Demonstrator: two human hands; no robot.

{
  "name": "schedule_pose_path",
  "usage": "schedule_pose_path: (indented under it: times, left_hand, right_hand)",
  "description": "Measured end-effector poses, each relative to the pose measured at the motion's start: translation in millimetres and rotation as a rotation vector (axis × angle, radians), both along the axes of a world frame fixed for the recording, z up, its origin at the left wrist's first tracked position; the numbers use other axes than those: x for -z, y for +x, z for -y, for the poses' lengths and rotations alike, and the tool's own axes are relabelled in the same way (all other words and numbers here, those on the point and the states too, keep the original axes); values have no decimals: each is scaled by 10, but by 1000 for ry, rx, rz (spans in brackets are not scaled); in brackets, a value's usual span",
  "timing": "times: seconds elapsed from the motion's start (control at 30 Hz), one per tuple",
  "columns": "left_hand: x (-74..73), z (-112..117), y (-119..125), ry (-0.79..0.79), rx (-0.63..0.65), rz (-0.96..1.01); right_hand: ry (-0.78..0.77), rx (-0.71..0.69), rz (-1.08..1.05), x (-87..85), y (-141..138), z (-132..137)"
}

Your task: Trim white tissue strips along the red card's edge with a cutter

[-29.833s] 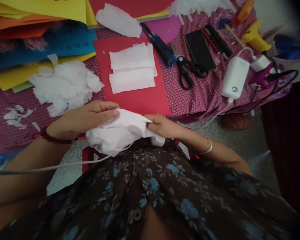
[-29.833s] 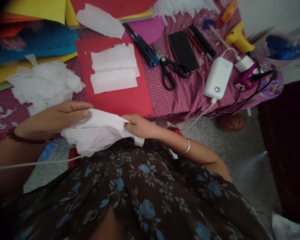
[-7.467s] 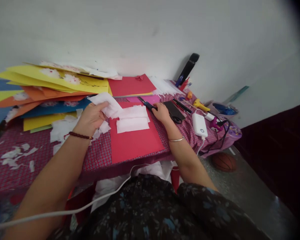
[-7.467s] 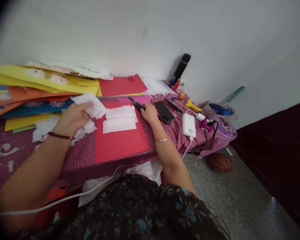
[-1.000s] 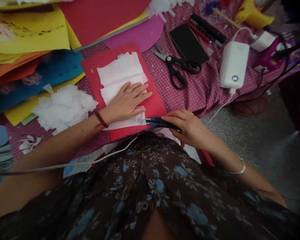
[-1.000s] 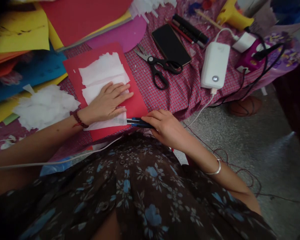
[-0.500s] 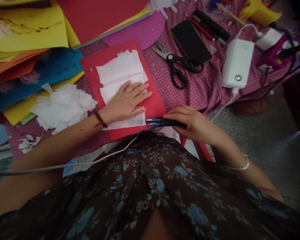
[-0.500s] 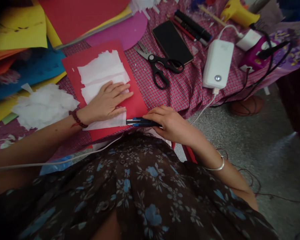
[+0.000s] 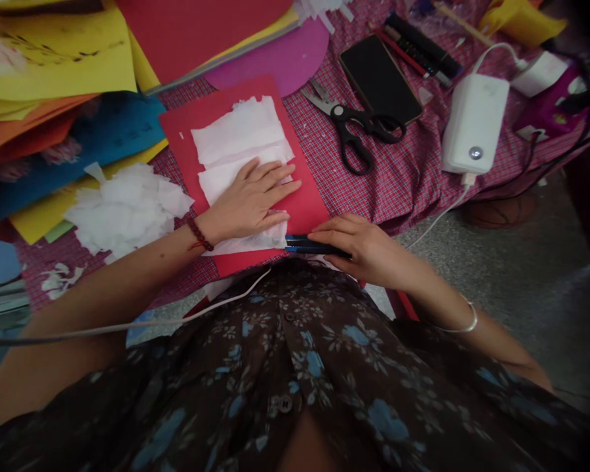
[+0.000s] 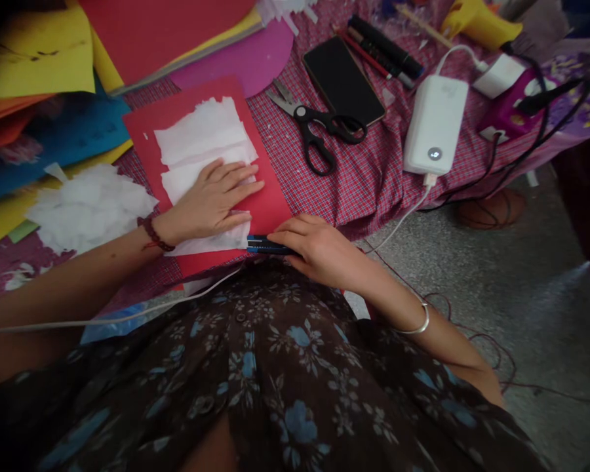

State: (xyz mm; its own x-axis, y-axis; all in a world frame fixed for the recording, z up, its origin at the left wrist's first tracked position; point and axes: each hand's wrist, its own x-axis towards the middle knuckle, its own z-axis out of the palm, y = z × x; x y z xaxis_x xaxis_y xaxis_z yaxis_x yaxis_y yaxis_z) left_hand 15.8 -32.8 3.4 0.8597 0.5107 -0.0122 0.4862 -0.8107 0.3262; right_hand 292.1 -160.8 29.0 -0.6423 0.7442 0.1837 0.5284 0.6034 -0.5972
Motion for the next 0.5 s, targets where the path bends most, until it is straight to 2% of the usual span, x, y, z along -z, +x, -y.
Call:
schedule_pose_path:
  times: [0.3,0.5]
  left_hand:
    - [8,-12,-2,56,25,-26]
    - [-36,-54,-18,-11,14,24]
  right_hand:
    - [-18,83,-17,-39,21,343]
    - [8,115,-21,-6,34,381]
